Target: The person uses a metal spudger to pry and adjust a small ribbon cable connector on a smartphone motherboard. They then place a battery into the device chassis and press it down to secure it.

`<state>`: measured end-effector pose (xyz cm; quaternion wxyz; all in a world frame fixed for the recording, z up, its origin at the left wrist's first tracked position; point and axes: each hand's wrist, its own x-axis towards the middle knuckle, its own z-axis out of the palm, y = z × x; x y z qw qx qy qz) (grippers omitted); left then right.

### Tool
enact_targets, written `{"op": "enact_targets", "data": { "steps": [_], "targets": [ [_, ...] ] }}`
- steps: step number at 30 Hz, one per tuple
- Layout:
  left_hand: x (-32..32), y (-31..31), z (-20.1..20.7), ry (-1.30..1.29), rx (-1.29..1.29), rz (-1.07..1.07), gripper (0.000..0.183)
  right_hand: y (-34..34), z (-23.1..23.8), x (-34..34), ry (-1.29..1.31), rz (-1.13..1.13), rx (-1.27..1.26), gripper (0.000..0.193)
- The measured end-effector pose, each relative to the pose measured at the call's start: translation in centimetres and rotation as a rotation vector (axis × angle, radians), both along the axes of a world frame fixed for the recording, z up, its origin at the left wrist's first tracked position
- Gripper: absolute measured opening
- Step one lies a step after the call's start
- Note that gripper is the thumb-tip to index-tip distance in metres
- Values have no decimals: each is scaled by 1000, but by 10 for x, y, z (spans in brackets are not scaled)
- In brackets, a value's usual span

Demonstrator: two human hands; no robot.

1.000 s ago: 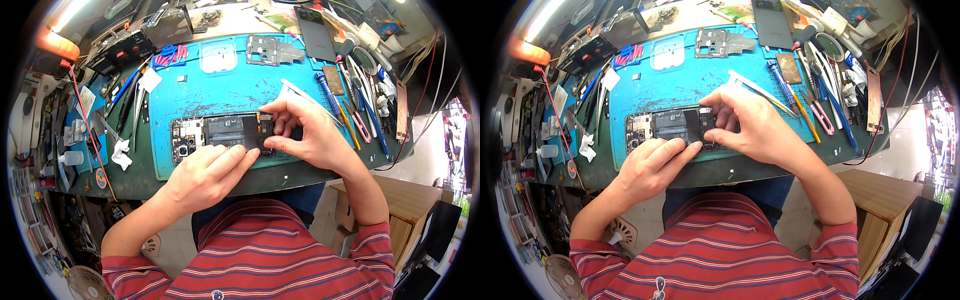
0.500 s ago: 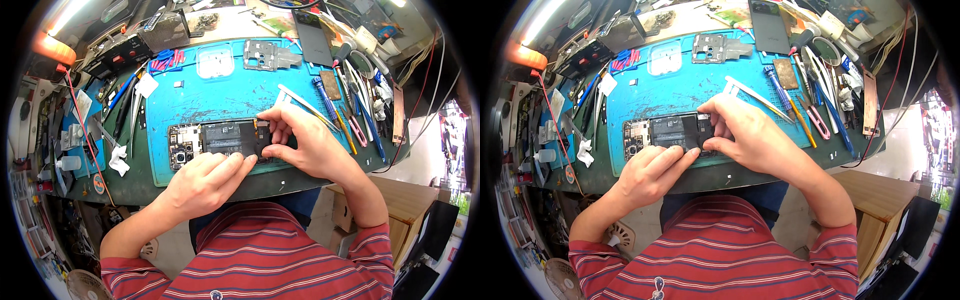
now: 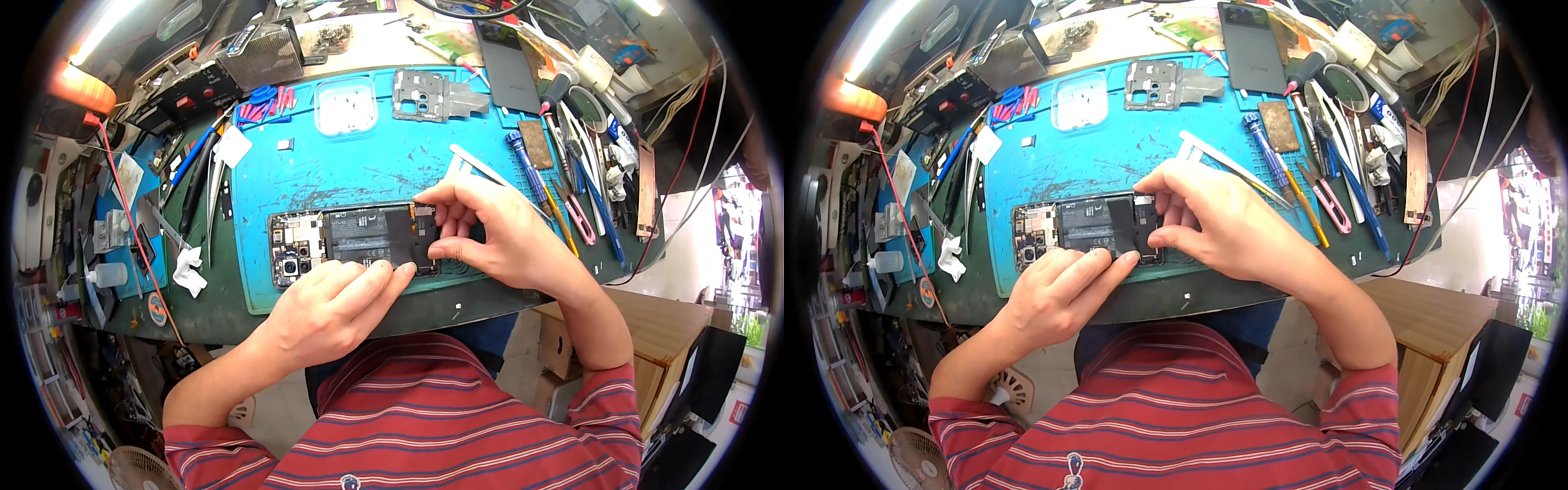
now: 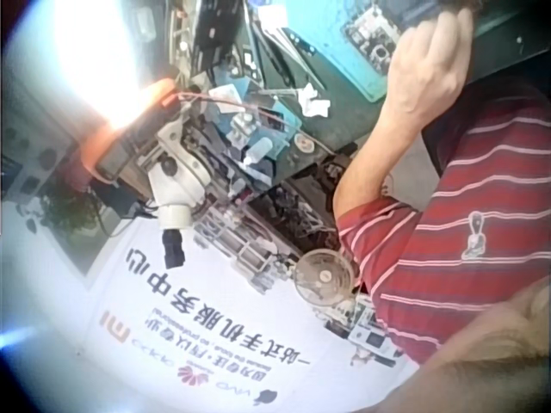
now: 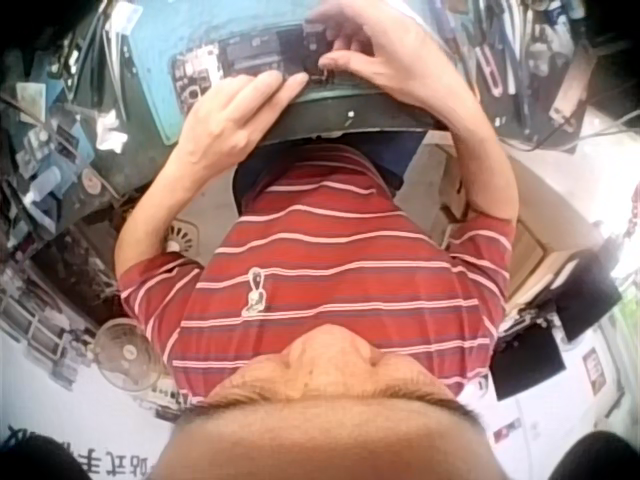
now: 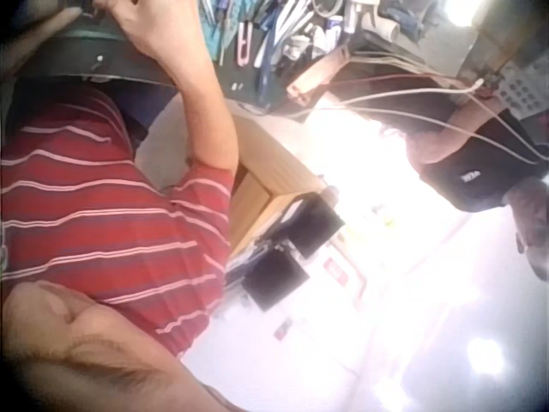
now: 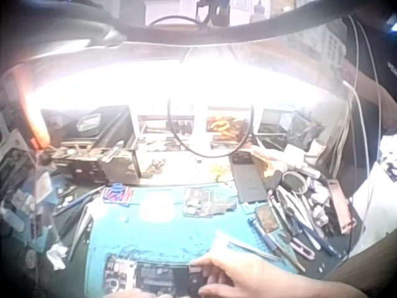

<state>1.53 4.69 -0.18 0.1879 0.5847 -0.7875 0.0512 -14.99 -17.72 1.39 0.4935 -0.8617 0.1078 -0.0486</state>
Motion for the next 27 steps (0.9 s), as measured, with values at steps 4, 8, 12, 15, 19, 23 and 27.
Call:
{"op": "enact_targets", "data": {
  "steps": [4,8,12,15,19,23,27],
  "targets": [
    [0,0,-1,14,-12,0,56,0,-3,-2,6,-21,68,49],
    [1,-1,3,8,-11,-12,54,-1,-3,-2,-10,-14,93,45],
    [1,0,1,10,-7,-7,54,0,-2,-1,4,-12,78,45],
    [1,0,1,3,-1,-3,54,1,0,0,-5,13,10,45],
    [1,0,1,10,6,-6,55,0,-2,0,-17,27,48,49],
    [1,0,-2,8,2,-7,57,-4,2,3,-25,84,-16,52],
    [2,1,-3,3,1,-13,60,-7,2,4,-9,95,23,51]
  ]
}}
